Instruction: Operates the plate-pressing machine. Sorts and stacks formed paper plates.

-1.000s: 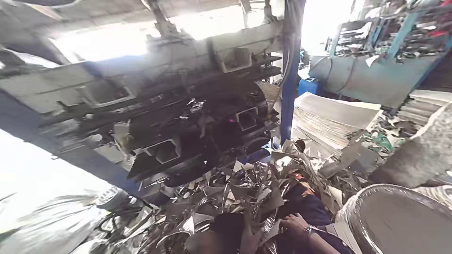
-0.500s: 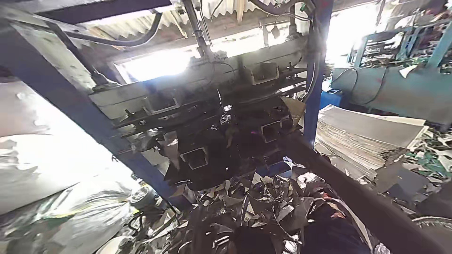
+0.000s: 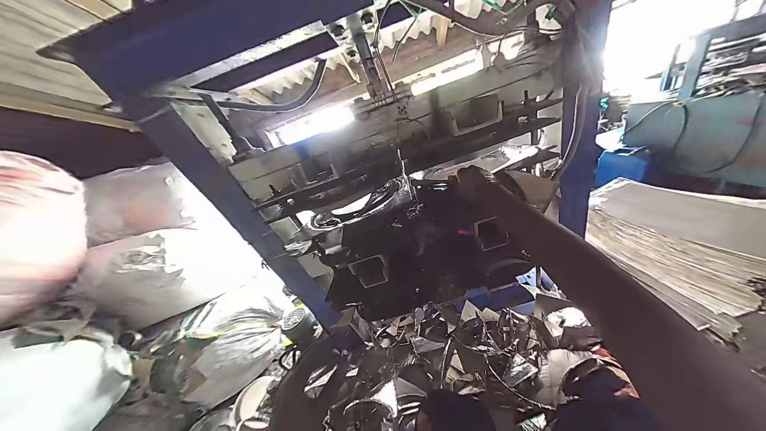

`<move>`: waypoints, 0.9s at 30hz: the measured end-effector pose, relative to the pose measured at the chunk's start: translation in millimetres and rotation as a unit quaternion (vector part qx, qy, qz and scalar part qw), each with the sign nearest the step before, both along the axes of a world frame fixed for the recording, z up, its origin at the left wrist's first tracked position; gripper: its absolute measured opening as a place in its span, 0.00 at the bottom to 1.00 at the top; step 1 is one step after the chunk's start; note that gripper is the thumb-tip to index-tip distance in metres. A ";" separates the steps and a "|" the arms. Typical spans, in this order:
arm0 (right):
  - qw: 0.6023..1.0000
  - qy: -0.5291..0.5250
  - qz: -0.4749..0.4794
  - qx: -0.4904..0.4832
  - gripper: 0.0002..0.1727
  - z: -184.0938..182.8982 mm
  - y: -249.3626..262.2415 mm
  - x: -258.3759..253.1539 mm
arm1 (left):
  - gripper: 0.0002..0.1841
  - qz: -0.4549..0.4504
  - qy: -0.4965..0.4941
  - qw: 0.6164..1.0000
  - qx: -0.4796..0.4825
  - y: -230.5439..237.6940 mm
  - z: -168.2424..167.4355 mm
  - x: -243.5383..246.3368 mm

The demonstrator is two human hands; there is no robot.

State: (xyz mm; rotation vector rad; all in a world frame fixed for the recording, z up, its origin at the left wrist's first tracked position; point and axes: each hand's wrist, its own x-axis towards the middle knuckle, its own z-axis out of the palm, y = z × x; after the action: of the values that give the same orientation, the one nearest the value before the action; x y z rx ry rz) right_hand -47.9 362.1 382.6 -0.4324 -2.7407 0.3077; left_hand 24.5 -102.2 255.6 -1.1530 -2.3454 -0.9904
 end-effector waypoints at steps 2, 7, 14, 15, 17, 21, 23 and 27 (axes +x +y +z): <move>0.999 -0.042 0.016 0.009 0.28 3.9 10.0 -7.7 | 0.22 0.016 0.085 0.996 -0.004 20.8 10.6 -6.9; 0.997 -0.056 -0.005 0.055 0.14 -11.1 -16.9 38.6 | 0.20 0.036 0.179 0.983 -0.018 88.7 41.2 -33.3; 0.998 -0.002 0.047 0.028 0.22 -4.9 5.5 17.2 | 0.23 0.148 0.234 0.954 -0.113 171.4 75.9 -89.8; 0.997 0.017 0.070 0.030 0.20 -10.7 18.9 1.4 | 0.25 0.173 0.228 0.949 -0.136 183.8 82.8 -102.0; 0.991 0.070 0.107 0.039 0.16 -24.1 50.9 -32.5 | 0.28 0.236 0.173 0.930 -0.221 207.1 100.0 -124.8; 0.999 -0.017 0.004 0.033 0.15 23.4 17.6 -10.2 | 0.28 0.269 0.088 0.890 -0.357 234.7 120.2 -165.0; 0.997 -0.012 -0.047 0.057 0.17 35.2 -14.3 14.3 | 0.22 0.235 0.137 0.899 -0.343 229.1 117.7 -172.3; 0.995 0.025 -0.002 0.093 0.18 9.5 -68.9 95.5 | 0.15 0.223 0.070 0.937 -0.259 192.8 124.7 -104.0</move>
State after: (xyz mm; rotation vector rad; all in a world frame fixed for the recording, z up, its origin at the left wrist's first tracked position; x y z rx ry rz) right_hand 47.7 293.2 392.1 -0.3755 -2.6877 0.0606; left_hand -79.5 90.6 380.3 -0.7443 -2.6490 -0.1303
